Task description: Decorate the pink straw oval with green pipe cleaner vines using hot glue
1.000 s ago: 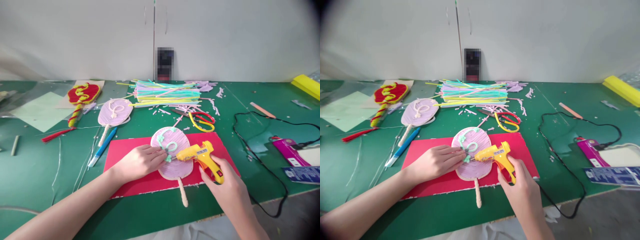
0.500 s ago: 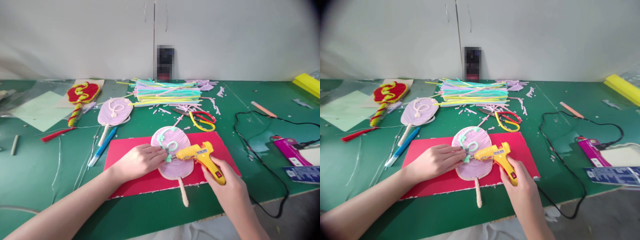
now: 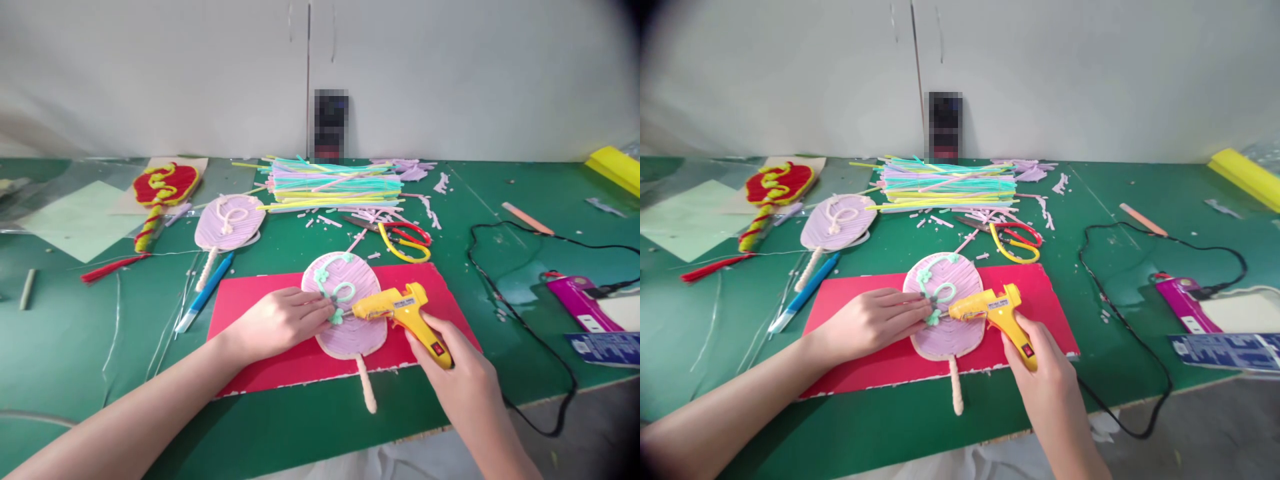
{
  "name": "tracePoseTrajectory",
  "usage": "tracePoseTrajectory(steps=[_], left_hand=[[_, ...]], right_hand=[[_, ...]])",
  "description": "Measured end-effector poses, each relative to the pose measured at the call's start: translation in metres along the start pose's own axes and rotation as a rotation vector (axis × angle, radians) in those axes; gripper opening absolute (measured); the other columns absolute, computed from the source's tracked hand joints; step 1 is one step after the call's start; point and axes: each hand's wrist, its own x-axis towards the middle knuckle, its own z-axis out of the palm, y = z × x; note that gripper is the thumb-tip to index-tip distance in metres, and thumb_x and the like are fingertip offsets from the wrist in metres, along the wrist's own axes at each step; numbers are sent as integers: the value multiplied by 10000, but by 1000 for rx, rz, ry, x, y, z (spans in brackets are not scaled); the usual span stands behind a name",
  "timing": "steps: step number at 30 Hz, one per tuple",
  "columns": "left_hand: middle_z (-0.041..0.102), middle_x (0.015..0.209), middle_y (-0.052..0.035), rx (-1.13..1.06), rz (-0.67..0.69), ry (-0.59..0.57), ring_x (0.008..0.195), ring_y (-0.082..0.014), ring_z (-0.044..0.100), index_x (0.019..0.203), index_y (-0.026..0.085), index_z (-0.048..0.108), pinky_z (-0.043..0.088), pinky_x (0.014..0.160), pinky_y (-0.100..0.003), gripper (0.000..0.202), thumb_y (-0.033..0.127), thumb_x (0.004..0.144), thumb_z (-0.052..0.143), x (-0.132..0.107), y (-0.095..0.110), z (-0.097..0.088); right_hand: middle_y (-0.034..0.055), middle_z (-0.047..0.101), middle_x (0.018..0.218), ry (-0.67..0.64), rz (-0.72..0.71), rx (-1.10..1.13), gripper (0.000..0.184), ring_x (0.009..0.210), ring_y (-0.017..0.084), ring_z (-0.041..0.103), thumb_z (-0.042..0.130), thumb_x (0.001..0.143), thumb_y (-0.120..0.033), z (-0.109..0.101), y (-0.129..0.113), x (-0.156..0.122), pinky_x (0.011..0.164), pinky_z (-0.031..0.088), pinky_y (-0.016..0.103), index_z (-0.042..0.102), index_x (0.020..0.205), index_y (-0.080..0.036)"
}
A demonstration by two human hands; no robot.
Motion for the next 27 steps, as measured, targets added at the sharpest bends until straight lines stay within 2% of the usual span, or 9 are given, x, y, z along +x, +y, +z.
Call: tracePoseTrajectory(steps=[6,8,14,23,27], left_hand=[[730,955,-86,-14,-4,13,913,-195,682,1021,102,628,562,734,-295,193,202,922,496,2,1,-1],[730,954,-84,-26,-8,16,912,-198,683,1024,102,624,563,737,-301,186,200,915,509,1,1,-1],[725,972,-91,-40,-18,8,943,-197,676,1054,115,618,560,773,-306,197,194,910,509,-1,0,2],[720,1009,-106,-5,1,-34,963,-213,673,1056,102,625,563,735,-307,204,164,917,489,1,2,-4],[708,1031,-137,9,-6,-68,975,-217,666,1078,90,621,562,742,-316,243,150,933,435,1,5,-4]], right_hand=[[90,683,940,-111,143,-53,341,780,208,678,585,803,-401,2,-4,-3,573,539,277,531,1064,-190],[98,679,951,-121,168,-50,337,807,215,676,580,808,-393,3,-4,-4,589,544,283,530,1069,-186],[63,697,917,-39,86,-9,183,733,177,673,524,867,-303,4,0,-5,683,550,293,565,1019,-211],[57,681,918,5,-8,-21,214,789,168,674,541,871,-232,-1,-3,-3,744,548,281,547,1083,-200],[71,691,960,8,28,-32,253,803,186,678,562,854,-300,1,3,-6,758,552,310,560,1089,-208]])
